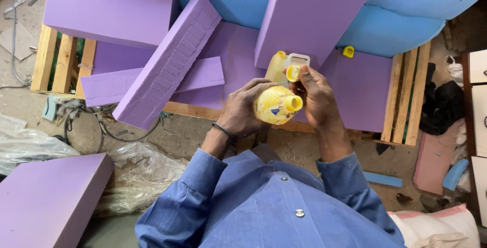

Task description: Pouring adhesive from a large plastic jerrycan into a smaller applicator bottle in a workshop.

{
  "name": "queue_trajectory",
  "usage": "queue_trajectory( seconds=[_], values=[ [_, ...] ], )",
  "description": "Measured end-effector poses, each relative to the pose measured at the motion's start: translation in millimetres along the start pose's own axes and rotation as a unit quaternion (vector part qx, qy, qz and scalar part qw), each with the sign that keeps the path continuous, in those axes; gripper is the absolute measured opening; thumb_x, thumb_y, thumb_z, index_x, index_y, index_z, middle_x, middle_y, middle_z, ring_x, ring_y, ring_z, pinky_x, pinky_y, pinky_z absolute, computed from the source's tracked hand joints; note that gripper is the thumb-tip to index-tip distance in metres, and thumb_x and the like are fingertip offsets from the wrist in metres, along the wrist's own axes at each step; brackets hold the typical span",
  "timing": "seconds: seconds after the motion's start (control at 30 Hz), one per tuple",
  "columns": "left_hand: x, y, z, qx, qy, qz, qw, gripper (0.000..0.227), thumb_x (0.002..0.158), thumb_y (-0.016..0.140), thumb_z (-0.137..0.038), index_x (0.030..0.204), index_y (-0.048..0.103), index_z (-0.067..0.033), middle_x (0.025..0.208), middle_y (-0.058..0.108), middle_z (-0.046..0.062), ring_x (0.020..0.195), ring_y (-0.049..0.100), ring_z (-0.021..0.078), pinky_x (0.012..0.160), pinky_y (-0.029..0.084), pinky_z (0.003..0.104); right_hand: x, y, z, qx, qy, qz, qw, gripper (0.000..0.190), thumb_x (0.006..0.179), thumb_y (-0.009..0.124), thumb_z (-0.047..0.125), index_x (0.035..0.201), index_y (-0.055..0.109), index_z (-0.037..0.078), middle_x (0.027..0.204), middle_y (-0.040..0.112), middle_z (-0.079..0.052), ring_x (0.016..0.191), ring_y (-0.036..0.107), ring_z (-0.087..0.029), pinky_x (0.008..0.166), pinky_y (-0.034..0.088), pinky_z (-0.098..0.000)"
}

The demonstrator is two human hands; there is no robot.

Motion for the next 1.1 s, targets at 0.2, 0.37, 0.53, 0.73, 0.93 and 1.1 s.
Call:
queue_trajectory(
  seconds=[0.2,0.37,0.53,0.73,0.93,1.1],
  values=[
    [-6.0,9.5,-1.9,-0.001,-0.010,0.000,1.000,0.101,0.059,0.114,-0.028,0.154,0.082,-0.0321,0.154,0.083,-0.007,0.133,0.087,0.0428,0.112,0.074,0.065,32.0,-6.0,-44.6,-0.012,-0.061,-0.047,0.997,0.056,0.124,0.072,0.065,0.122,0.081,0.010,0.123,0.083,-0.013,0.096,0.074,-0.014,0.078,0.061,-0.0238],
    [2.3,-3.7,12.4,-0.033,-0.049,-0.030,0.998,0.092,0.064,0.114,-0.035,0.152,0.085,-0.0273,0.153,0.085,-0.003,0.132,0.088,0.0426,0.112,0.075,0.061,24.2,13.0,-20.4,0.007,-0.075,-0.035,0.997,0.063,0.119,0.068,0.075,0.133,0.081,0.015,0.144,0.088,-0.010,0.132,0.082,-0.018,0.104,0.064,-0.0345],
    [10.5,-29.3,0.1,-0.073,-0.048,-0.032,0.996,0.093,0.065,0.115,-0.039,0.152,0.085,-0.0249,0.158,0.084,-0.004,0.136,0.086,0.0433,0.112,0.074,0.062,21.6,18.0,-6.0,0.166,-0.069,0.052,0.982,0.068,0.119,0.067,0.072,0.153,0.076,0.015,0.168,0.082,-0.013,0.160,0.077,-0.031,0.128,0.067,-0.0547],
    [6.8,-42.3,-1.2,-0.111,-0.063,-0.035,0.991,0.102,0.073,0.116,-0.044,0.163,0.078,-0.0167,0.166,0.078,0.012,0.143,0.079,0.0550,0.115,0.070,0.067,10.6,-18.3,50.7,0.044,-0.127,0.058,0.989,0.062,0.121,0.072,0.062,0.163,0.071,0.016,0.162,0.081,-0.008,0.122,0.089,-0.020,0.117,0.074,-0.0404],
    [13.7,-45.1,-16.0,-0.136,-0.066,-0.036,0.988,0.114,0.068,0.122,-0.047,0.167,0.075,-0.0165,0.140,0.084,0.024,0.132,0.080,0.0463,0.117,0.065,0.060,-25.7,14.2,126.4,-0.182,-0.229,0.110,0.950,0.072,0.120,0.073,0.049,0.164,0.076,-0.008,0.146,0.074,-0.022,0.123,0.085,-0.031,0.111,0.074,-0.0480],
    [19.4,-50.9,-45.3,-0.194,-0.076,0.016,0.978,0.105,0.075,0.121,-0.045,0.165,0.074,-0.0155,0.135,0.088,0.023,0.130,0.082,0.0439,0.112,0.068,0.062,-39.6,43.2,164.8,-0.297,-0.297,0.184,0.888,0.051,0.115,0.087,0.011,0.162,0.080,-0.005,0.144,0.078,-0.021,0.123,0.077,-0.027,0.108,0.071,-0.0456]
  ],
)
Point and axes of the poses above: each hand's wrist, its own x-axis towards the middle knuckle, its own y-axis out of the palm, z = x × y, the point moved 5 cm from there along x, towards the middle knuckle
